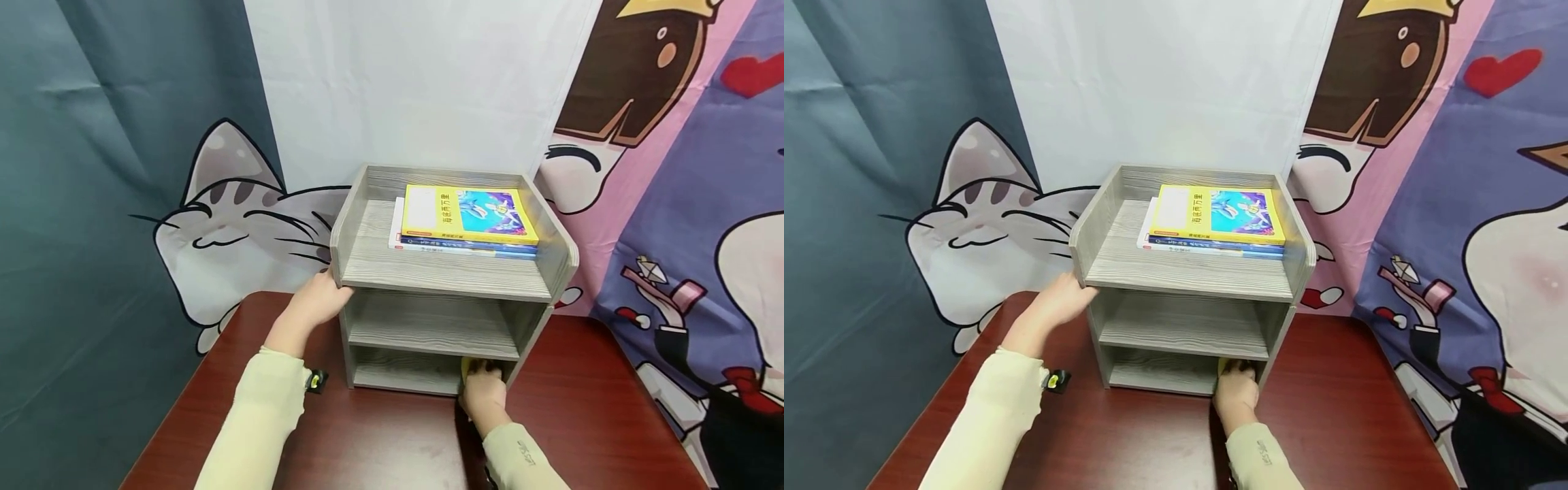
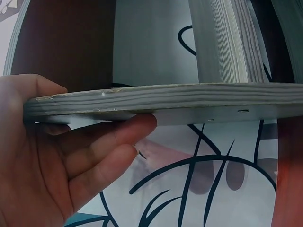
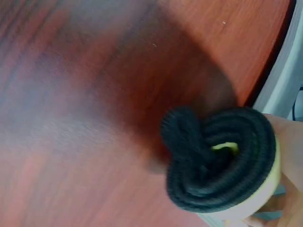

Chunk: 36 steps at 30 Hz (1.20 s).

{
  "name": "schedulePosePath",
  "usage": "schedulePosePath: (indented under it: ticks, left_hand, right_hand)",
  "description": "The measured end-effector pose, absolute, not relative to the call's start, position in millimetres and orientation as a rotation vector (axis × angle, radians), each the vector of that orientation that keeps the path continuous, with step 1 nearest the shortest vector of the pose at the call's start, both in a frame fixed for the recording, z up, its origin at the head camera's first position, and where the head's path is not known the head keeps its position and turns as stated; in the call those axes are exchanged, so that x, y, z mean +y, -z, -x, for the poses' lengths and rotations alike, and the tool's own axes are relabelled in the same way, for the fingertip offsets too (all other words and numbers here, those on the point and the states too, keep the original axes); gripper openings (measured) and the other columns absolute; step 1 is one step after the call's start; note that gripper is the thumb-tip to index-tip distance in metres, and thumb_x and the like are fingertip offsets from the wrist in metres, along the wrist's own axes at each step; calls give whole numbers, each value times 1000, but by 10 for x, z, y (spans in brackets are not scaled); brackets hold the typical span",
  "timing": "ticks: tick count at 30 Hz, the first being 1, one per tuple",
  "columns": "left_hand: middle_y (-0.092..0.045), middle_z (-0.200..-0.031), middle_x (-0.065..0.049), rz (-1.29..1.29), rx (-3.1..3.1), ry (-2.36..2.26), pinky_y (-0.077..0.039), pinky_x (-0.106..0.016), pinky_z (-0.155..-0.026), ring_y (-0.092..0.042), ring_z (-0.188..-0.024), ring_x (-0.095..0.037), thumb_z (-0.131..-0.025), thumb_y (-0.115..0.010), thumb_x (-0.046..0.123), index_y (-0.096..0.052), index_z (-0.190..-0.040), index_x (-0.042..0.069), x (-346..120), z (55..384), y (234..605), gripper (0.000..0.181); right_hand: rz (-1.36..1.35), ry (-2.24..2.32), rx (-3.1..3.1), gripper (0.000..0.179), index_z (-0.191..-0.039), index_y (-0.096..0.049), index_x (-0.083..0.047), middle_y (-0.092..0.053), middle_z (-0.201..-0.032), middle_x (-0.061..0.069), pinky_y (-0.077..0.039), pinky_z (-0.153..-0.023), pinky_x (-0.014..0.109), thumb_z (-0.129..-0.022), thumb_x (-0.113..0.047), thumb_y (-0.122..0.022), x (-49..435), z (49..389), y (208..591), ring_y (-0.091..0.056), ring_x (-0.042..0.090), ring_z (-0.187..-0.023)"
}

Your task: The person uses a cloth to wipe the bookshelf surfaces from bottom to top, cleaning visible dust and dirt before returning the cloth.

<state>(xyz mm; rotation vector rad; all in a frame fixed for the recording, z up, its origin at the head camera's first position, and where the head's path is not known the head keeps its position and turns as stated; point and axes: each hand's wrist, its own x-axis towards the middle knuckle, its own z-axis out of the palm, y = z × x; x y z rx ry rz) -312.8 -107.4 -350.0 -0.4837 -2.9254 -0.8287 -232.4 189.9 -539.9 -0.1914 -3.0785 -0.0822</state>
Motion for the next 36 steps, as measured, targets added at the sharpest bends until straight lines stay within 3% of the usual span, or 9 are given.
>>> schedulePosePath:
  ticks: [8, 15, 23, 30, 36]
  left_hand:
    - [-53, -125, -23, 447, -2915, 775, -41, -52, -86, -55, -107, -39, -92, -42, 38, -31, -143, 5, -1267, 3073, 3479, 62]
    - [-56, -121, -22, 427, -2899, 739, -42, -52, -84, -56, -104, -39, -91, -42, 40, -35, -141, 6, -1275, 3086, 3454, 60]
    - [-57, -121, -19, 426, -2891, 755, -43, -50, -84, -56, -106, -36, -90, -44, 39, -38, -140, 8, -1176, 3098, 3486, 59]
    - [-59, -119, -17, 425, -2890, 749, -44, -49, -84, -57, -104, -34, -90, -45, 40, -40, -138, 8, -1084, 3104, 3505, 58]
    - [-60, -116, -18, 419, -2887, 730, -44, -48, -83, -59, -101, -35, -90, -46, 41, -41, -138, 8, -1016, 3112, 3511, 58]
  right_hand:
    - [72, -65, -3031, 66, -117, -55, 5, -46, -120, 29, -47, -52, 49, -66, -31, -76, 1816, 2388, 5508, -52, 43, -82]
    - [-14, -149, -2945, 55, -108, -61, 1, -48, -112, 28, -46, -52, 50, -67, -33, -73, 1755, 2426, 5566, -52, 41, -81]
    - [-41, -291, -2908, 64, -121, -58, -3, -48, -119, 23, -47, -54, 48, -64, -30, -70, 1265, 2427, 5586, -50, 42, -87]
    - [-23, -387, -2895, 52, -105, -61, 1, -48, -115, 23, -47, -54, 47, -63, -28, -70, 870, 2493, 5605, -49, 41, -89]
    - [-26, -435, -2911, 59, -114, -58, 3, -44, -116, 24, -48, -55, 48, -64, -27, -69, 612, 2548, 5629, -48, 41, -91]
